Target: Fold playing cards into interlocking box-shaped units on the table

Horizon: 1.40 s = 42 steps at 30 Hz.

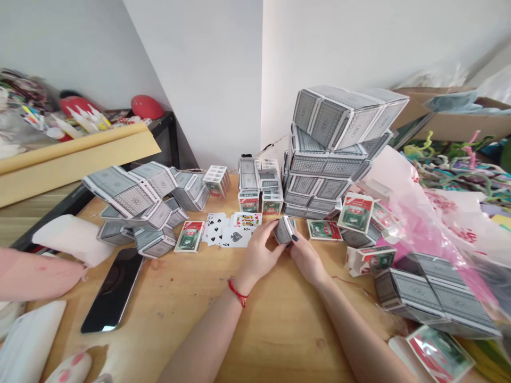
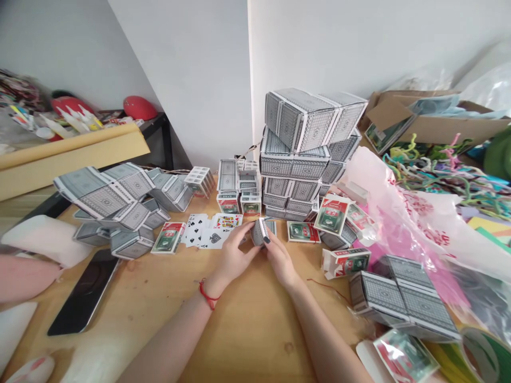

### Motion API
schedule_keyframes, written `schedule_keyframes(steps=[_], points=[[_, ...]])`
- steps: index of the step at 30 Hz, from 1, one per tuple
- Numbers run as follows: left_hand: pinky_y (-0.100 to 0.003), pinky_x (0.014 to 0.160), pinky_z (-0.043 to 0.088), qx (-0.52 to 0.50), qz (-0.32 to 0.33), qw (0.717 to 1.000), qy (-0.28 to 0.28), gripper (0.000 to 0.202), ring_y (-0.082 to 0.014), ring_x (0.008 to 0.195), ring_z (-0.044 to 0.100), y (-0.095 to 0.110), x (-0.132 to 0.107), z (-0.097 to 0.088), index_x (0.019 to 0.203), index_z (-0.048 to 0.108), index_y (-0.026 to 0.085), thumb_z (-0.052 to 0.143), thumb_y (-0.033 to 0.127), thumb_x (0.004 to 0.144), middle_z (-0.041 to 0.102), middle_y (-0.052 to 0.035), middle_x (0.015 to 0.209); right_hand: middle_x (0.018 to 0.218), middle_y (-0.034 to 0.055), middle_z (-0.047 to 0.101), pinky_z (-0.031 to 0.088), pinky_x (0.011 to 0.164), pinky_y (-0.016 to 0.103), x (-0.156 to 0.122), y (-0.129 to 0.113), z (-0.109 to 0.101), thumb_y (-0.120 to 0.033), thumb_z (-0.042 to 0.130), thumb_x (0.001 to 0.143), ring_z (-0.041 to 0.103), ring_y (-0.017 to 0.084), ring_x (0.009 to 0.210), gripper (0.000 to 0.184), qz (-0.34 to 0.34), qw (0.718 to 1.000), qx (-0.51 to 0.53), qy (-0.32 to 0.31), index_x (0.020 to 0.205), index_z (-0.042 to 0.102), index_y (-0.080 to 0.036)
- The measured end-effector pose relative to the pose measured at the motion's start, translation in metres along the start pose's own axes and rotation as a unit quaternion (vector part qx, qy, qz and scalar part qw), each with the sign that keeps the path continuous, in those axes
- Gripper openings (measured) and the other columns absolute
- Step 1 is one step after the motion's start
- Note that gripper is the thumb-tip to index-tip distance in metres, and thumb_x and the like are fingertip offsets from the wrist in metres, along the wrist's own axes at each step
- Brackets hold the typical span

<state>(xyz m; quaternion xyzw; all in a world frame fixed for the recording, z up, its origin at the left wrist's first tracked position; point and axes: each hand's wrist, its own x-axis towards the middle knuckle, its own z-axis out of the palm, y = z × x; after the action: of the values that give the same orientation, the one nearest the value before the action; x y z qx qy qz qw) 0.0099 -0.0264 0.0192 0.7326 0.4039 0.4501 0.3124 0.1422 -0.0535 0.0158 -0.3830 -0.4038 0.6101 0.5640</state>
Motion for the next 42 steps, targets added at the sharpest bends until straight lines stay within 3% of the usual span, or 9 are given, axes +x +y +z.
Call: schedule_keyframes(steps=[6,11,25,30,35,42], points=[[-0.048,0.094,0.038,0.058,0.042,0.997,-0.004,0.051,-0.0237,0.113,0.044,0.0,0.003,-0.002,0.116,0.047,0.022,0.058,0.011,0.067,0.053,-0.0079,0.118,0.095,0.0083,0.065,0.045,0.078,0.041,0.001,0.005,0.003,-0.052,0.045,0.075,0.058,0.026,0.094,0.048,0.049,0.999,0.015,-0.014,0.11,0.056,-0.021],[-0.047,0.094,0.039,0.059,0.061,0.996,-0.02,0.053,-0.023,0.112,0.045,-0.003,0.001,0.0,0.117,0.047,0.023,0.059,0.011,0.067,0.054,-0.0071,0.117,0.085,0.0061,0.067,0.047,0.071,0.037,0.003,0.01,-0.003,-0.055,0.04,0.078,0.06,0.025,0.086,0.045,0.067,0.998,-0.01,0.018,0.101,0.06,-0.022],[-0.043,0.095,0.041,0.034,0.051,0.997,-0.041,0.058,-0.0214,0.112,0.048,-0.006,0.0,-0.001,0.121,0.044,0.026,0.057,0.006,0.068,0.052,-0.0055,0.122,0.076,0.0061,0.065,0.046,0.061,0.033,0.002,0.004,-0.003,-0.053,0.041,0.077,0.06,0.023,0.074,0.039,0.051,0.998,-0.027,0.015,0.088,0.063,-0.023],[-0.042,0.095,0.042,0.054,0.066,0.996,-0.036,0.057,-0.0214,0.112,0.049,-0.007,-0.001,0.0,0.121,0.044,0.024,0.058,0.009,0.068,0.052,-0.0059,0.122,0.065,0.0034,0.061,0.041,0.05,0.027,0.001,0.009,-0.006,-0.05,0.043,0.079,0.055,0.018,0.059,0.034,0.032,0.997,-0.033,0.064,0.079,0.06,-0.021],[-0.038,0.096,0.042,0.077,0.075,0.993,-0.037,0.054,-0.0193,0.112,0.049,-0.008,-0.003,0.001,0.121,0.044,0.023,0.058,0.01,0.07,0.052,-0.0058,0.122,0.051,-0.0014,0.049,0.031,0.042,0.023,0.002,0.013,-0.008,-0.054,0.043,0.077,0.039,0.012,0.044,0.038,0.046,0.988,-0.079,0.124,0.074,0.054,-0.018],[-0.037,0.095,0.044,0.096,0.082,0.991,-0.042,0.054,-0.0187,0.112,0.049,-0.008,-0.004,0.001,0.122,0.044,0.022,0.058,0.012,0.071,0.053,-0.0057,0.122,0.041,-0.0056,0.036,0.024,0.039,0.023,0.003,0.004,-0.002,-0.062,0.044,0.071,0.03,0.009,0.038,0.045,0.041,0.98,-0.127,0.148,0.06,0.046,-0.019]])
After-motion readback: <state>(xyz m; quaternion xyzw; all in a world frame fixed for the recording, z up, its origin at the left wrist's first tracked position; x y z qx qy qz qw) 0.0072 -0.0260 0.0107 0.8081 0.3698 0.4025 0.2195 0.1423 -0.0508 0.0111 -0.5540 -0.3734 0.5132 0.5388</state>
